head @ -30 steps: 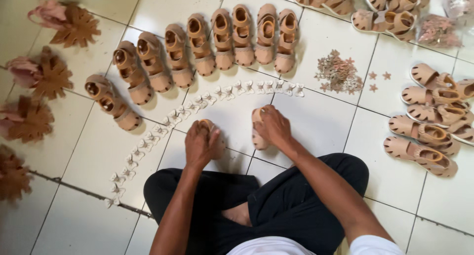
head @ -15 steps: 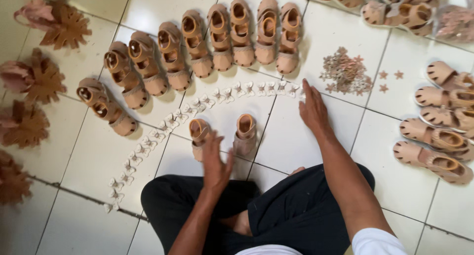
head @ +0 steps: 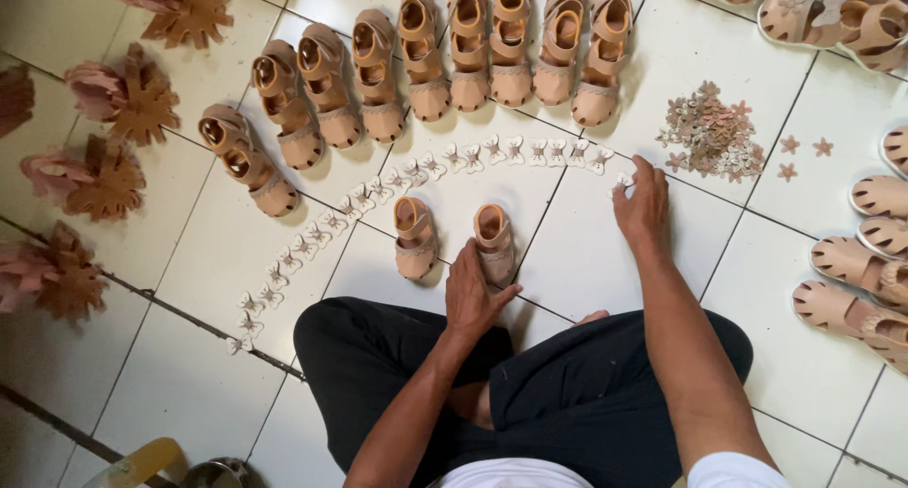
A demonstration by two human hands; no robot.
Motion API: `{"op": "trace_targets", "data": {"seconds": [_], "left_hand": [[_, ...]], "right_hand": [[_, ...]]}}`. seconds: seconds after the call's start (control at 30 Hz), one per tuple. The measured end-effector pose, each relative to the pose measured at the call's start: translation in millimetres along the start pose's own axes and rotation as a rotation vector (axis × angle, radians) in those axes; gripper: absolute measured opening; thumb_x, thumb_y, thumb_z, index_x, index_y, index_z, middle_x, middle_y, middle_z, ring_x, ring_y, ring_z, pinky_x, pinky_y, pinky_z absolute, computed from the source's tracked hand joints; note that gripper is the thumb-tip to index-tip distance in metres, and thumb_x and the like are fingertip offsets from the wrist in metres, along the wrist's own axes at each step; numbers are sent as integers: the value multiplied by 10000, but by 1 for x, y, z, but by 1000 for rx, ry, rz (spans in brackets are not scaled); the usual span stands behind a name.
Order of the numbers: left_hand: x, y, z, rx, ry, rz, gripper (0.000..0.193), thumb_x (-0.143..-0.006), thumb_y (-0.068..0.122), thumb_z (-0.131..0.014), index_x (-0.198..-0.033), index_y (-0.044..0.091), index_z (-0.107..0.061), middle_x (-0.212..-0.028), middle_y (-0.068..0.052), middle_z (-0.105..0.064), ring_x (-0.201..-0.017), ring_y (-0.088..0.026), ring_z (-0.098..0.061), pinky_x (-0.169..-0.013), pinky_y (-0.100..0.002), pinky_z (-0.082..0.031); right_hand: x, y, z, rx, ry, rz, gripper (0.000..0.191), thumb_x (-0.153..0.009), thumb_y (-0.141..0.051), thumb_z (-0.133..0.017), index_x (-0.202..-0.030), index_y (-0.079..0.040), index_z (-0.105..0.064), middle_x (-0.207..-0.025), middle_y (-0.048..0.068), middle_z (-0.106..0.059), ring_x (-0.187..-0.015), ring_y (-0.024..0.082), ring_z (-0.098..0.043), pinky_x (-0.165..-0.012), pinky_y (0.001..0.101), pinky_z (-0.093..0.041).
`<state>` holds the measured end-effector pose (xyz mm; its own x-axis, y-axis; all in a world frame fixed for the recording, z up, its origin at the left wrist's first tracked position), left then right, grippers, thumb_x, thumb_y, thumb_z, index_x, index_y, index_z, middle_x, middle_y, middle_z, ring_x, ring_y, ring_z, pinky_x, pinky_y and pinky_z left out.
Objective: The person sits on the floor and assembles beige children's shoes by hand. They pick up shoe parts, apply adhesive from a small metal bowl, and attach decorative elements to the shoe uppers. The person handles multiple shoes one at a time, placing finished units aside.
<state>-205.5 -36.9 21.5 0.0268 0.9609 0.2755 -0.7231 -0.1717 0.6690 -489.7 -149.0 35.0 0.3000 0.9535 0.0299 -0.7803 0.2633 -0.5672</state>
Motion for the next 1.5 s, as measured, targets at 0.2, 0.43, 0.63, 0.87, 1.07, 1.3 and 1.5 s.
{"op": "trace_targets", "data": {"seconds": [0.2, 0.43, 0.63, 0.87, 1.07, 1.3, 1.5], "left_hand": [[-30, 5, 2, 67, 226, -151, 952, -859, 319, -751, -1568, -68, -246, -1506, -300, -453, -1308, -427, -505, -1073, -484, -446], [-36, -13, 9, 281, 135, -95, 853, -804, 170, -731, -1500, -56, -293, -1363, -305, -513, -1186, -403, -581, -965, -466, -501], [0, -1, 15, 519, 173, -102, 346, -959, 179, -627, -1254, 0, -641, -1069, -121, -729, -987, -217, -684, -875, -342, -544], [18, 3, -9, 985, -86, -1, 343, -1134, 279, -551, -1081, -25, -702, -916, -49, -644, -844, -104, -558, -753, -268, -455], [25, -20, -7, 1277, -50, 148, 242, -995, 231, -642, -1042, -2, -689, -938, -79, -733, -839, -132, -674, -791, -274, -544], [34, -19, 3, 1266, -45, 132, 347, -1017, 208, -673, -1198, -84, -726, -999, -56, -764, -930, -107, -669, -895, -241, -542], [31, -26, 11, 1008, 113, 29, 267, -925, 154, -705, -1151, 26, -640, -981, 15, -698, -854, -74, -630, -746, -225, -522]], "right_hand": [[-1, -2, 3, 30, -17, 7, 602, -838, -46, -789, -1397, -32, -567, -1086, 142, -664, -1069, 337, -599, -939, 457, -508], [-8, 5, 4, -148, 23, -21, 710, -812, -6, -796, -1452, -42, -491, -1152, 166, -636, -915, 273, -681, -826, 398, -571], [44, -44, -3, -388, -136, 182, 986, -820, -72, -825, -1617, -97, -245, -1025, 156, -712, -847, 233, -714, -746, 313, -600], [165, -132, -3, -39, -121, 573, 839, -922, -1, -749, -1623, -76, -294, -1014, 156, -681, -882, 285, -677, -783, 409, -573], [198, -143, 13, -139, 33, 825, 632, -856, -58, -736, -1436, -8, -492, -1194, 179, -697, -1046, 336, -670, -891, 409, -565], [177, -95, -41, -925, -476, -128, 241, -937, -151, -724, -1100, 24, -697, -949, 45, -754, -838, 94, -699, -703, 258, -580], [167, -78, -51, -858, -465, -93, 200, -932, -132, -746, -1029, 42, -726, -850, 61, -723, -738, 97, -664, -675, 252, -581]]}}
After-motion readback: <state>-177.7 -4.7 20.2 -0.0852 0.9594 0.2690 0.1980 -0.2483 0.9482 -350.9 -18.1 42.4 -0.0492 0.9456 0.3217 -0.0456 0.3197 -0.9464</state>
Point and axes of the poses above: each hand's wrist, its own x-axis away from the middle knuckle, its own z-axis out of the back of the hand, y = z × x, the point moved 4 cm from there along -x, towards the middle knuckle
